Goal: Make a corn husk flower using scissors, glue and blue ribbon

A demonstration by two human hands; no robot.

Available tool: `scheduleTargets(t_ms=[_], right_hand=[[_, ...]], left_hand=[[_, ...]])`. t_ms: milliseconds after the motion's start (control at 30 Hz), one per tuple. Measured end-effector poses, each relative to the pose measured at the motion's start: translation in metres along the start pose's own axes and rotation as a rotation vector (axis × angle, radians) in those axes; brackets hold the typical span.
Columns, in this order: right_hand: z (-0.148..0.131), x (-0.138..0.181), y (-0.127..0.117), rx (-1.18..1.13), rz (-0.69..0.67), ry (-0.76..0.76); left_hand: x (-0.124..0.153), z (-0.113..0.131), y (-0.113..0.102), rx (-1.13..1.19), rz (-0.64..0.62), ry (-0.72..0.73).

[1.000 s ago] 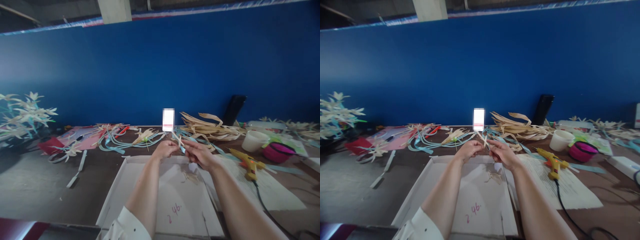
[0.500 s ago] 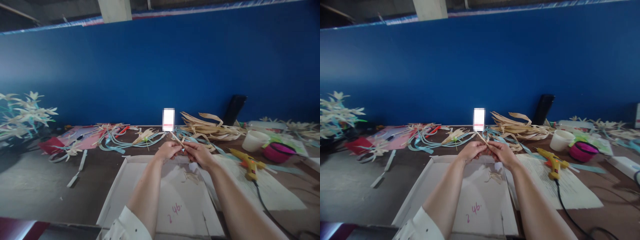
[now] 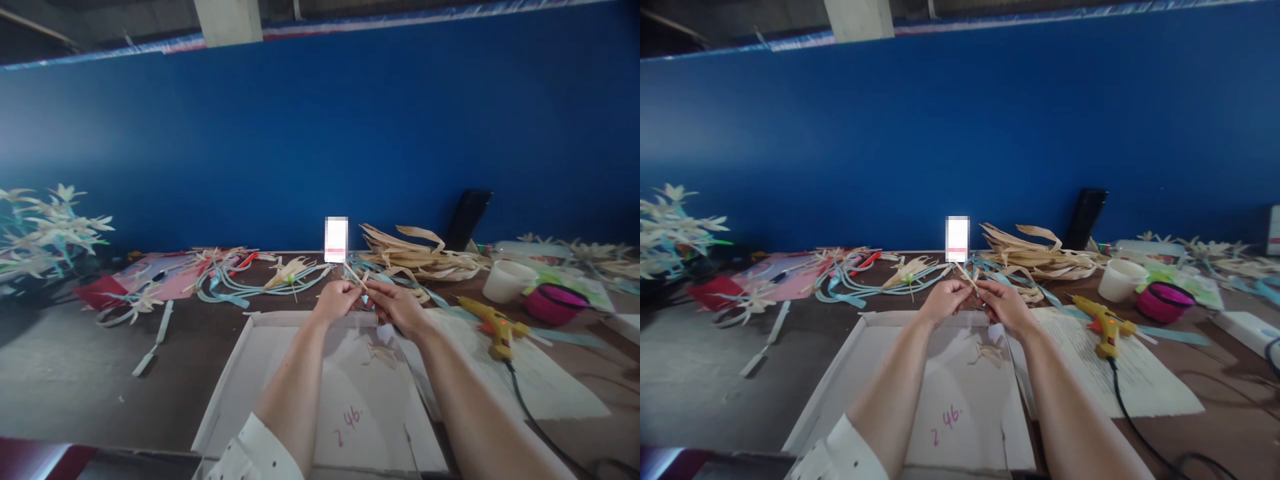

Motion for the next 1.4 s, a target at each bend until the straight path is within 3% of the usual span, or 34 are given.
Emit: scheduleTargets(t_ms=[100, 400, 567, 733, 933, 1400], right_hand=[[-0.001, 0.0, 0.0, -0.008, 0.001, 0.006], [-0.003, 0.003, 0.001, 0.011, 0.01, -0.007], [-0.004, 0.004, 0.001, -0.014, -0.01, 0.0], [-0.004, 0.004, 0.0, -0.021, -0.033, 0.0], [-0.002, 0.004, 0.001, -0.044, -0.054, -0.006], [-0.005, 0.004, 0.001, -0.022, -0.068, -0.01]], left_hand=[[0.001, 0.002, 0.0, 0.084, -0.012, -0.045], [0.007, 0.013, 0.002, 0.637, -0.075, -0.326], [0.007, 0.014, 0.001, 0.783, -0.115, -0.34], [0.007, 0.013, 0.001, 0.761, -0.06, -0.276], [0.005, 0.013, 0.004, 0.56, 0.058, -0.199], [0.004, 0.009, 0.006, 0.462, 0.078, -0.169]])
Point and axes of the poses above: each hand's wrist, its own x-axis away from the middle knuckle, its own y-axis out of the palm, z = x × y, the point moved 1 cm from there along -x, towards the middle knuckle, and after that the axes turned 4 degrees about y, right-handed, at the moved point
